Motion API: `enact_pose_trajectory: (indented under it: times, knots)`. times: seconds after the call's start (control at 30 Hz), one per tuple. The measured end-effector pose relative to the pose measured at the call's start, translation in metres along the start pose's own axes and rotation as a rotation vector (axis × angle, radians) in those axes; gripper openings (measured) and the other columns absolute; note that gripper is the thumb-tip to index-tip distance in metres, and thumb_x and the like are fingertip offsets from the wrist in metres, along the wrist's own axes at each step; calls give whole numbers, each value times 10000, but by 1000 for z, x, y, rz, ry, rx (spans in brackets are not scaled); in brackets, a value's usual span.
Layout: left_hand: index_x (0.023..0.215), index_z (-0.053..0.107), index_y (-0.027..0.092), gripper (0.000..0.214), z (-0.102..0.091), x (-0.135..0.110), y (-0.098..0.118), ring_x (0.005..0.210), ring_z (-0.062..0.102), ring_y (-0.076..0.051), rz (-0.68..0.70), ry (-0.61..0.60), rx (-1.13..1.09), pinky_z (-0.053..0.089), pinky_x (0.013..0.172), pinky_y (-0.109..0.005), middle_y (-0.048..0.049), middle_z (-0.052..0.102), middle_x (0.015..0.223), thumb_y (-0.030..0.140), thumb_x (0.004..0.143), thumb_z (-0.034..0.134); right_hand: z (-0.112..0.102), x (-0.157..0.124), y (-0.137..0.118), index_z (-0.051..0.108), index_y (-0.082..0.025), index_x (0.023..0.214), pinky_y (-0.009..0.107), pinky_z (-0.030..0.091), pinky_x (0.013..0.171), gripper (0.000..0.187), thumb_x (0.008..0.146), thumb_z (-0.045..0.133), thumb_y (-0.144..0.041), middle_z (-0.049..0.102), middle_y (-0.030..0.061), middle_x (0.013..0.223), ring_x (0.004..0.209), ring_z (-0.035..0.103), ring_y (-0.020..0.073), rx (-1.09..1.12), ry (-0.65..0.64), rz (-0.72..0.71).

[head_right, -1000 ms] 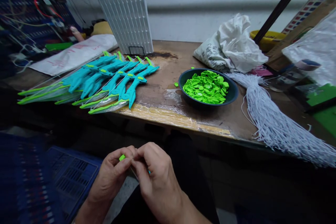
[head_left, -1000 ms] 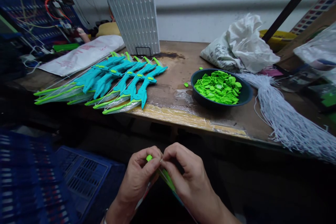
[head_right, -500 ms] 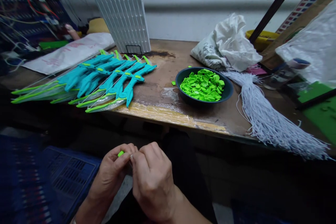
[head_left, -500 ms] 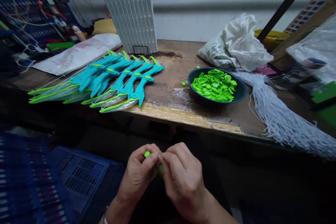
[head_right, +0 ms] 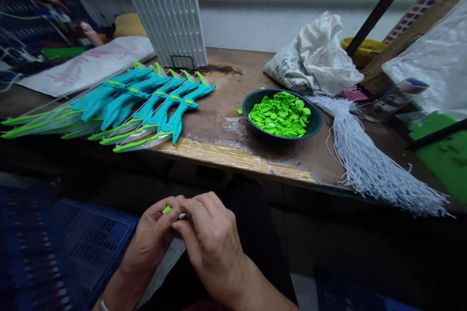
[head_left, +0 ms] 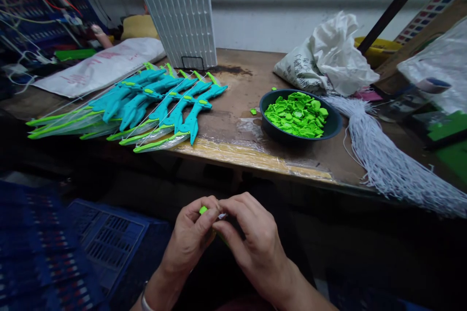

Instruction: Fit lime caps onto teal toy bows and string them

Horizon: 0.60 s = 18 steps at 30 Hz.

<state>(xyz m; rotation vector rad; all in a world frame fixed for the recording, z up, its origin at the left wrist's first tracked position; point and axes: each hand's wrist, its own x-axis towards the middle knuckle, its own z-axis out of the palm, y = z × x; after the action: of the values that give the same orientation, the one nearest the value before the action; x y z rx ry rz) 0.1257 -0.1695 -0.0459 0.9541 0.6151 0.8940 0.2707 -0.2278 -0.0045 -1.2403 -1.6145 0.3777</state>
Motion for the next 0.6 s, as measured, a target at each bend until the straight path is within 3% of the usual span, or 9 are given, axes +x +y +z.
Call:
enact_pose_trajectory:
  times: [0.17, 0.43, 0.6]
  knots:
    - [774, 614, 171, 254, -1, 1, -2, 701, 448, -127, 2, -42, 12, 360, 634, -249, -7, 505, 781, 321, 975, 650, 0, 2, 2, 668, -178, 964, 261, 493, 697, 69, 976, 619, -132, 651, 27, 850, 797, 603, 144, 53, 10, 55]
    - [754, 611, 173, 267, 1, 2, -3, 708, 429, -140, 46, -47, 15, 350, 638, -258, -7, 496, 756, 326, 968, 659, -9, 2, -3, 666, -197, 905, 234, 500, 685, 73, 911, 678, -125, 681, -4, 851, 765, 637, 122, 192, 0, 256]
    - [750, 623, 174, 261, 2, 3, -4, 698, 429, -139, 66, -45, 10, 352, 644, -260, -7, 505, 742, 316, 965, 663, -7, -1, -1, 667, -195, 885, 255, 511, 682, 115, 962, 597, -146, 691, 11, 834, 753, 651, 133, 147, 36, 209]
